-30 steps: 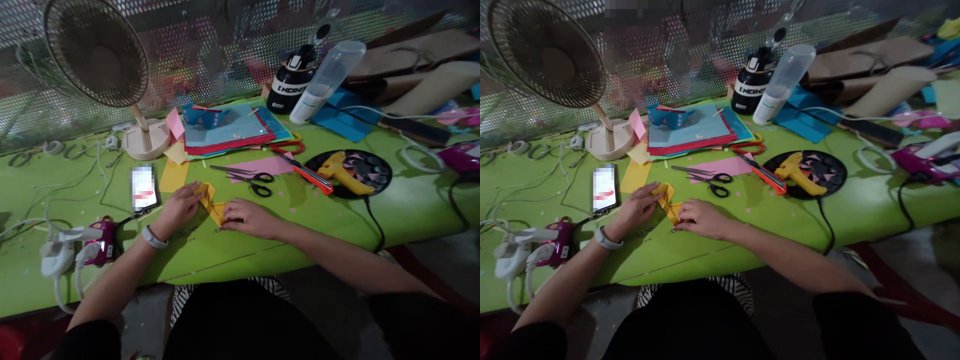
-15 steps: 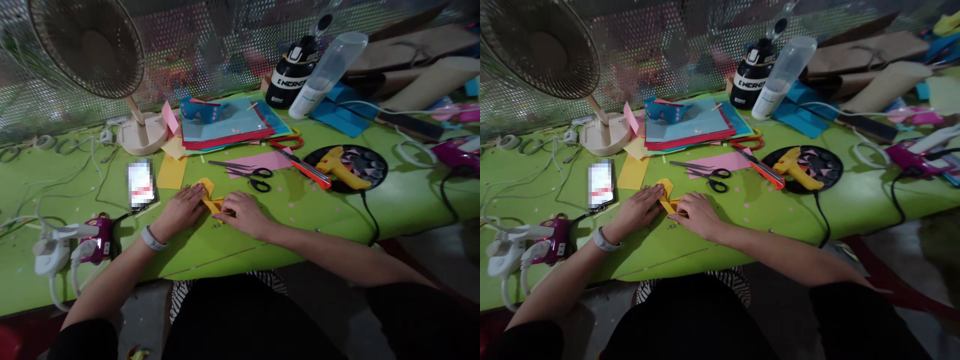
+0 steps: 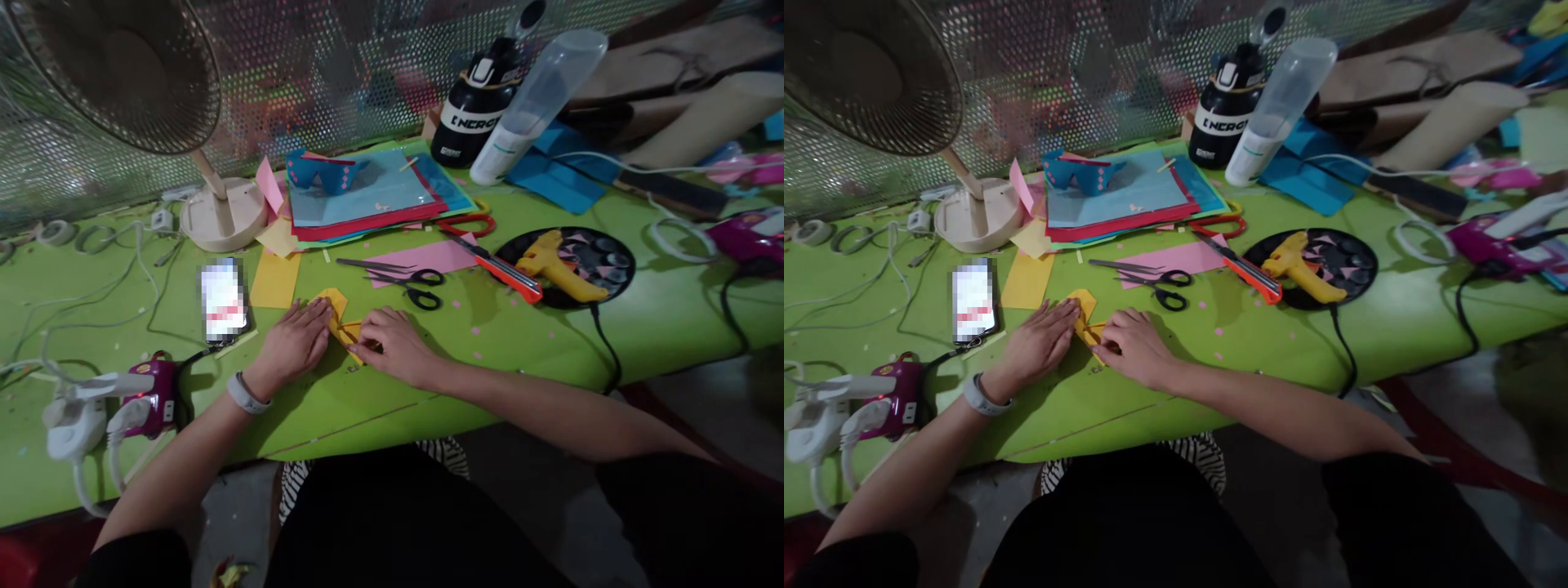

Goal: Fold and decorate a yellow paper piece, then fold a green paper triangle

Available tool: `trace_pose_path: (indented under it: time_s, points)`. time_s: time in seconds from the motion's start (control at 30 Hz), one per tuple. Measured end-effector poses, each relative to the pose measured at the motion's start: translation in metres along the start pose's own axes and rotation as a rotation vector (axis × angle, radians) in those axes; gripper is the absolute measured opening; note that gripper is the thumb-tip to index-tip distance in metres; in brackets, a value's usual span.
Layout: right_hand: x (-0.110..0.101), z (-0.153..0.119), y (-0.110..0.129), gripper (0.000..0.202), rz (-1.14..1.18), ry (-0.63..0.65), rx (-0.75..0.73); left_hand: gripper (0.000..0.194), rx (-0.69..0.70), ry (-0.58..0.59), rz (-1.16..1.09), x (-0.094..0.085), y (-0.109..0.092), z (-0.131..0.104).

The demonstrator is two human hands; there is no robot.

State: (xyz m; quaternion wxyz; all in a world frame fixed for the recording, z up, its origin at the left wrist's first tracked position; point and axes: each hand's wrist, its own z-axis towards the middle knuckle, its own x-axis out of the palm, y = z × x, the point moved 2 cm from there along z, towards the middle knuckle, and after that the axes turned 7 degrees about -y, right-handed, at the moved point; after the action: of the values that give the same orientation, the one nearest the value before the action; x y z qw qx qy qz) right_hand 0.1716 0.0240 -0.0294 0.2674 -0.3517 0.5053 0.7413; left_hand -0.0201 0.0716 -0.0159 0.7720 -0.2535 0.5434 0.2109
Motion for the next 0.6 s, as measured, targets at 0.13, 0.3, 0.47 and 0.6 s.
trace_pose_path:
  time_s: [0.13, 0.3, 0.47, 0.6]
  points:
    - [0.0014, 0.0005, -0.0001, 0.023, 0.007, 0.006, 0.025, 0.046, -0.011, -0.025, 0.029, 0.0026, -0.0018, 0.0004]
    - [0.0015, 0.0014, 0.0010, 0.023, -0.011, 0.015, 0.055, 0.045, -0.016, -0.045, 0.047, 0.0031, -0.0047, 0.0011]
    - [0.0008, 0.0017, -0.0002, 0.023, 0.005, 0.021, 0.046, 0.044, -0.014, -0.059, 0.040, 0.0026, -0.0047, 0.0010]
    - [0.0011, 0.0019, -0.0024, 0.024, 0.019, 0.023, 0.025, 0.043, -0.018, -0.063, 0.041, 0.0034, -0.0051, 0.0006]
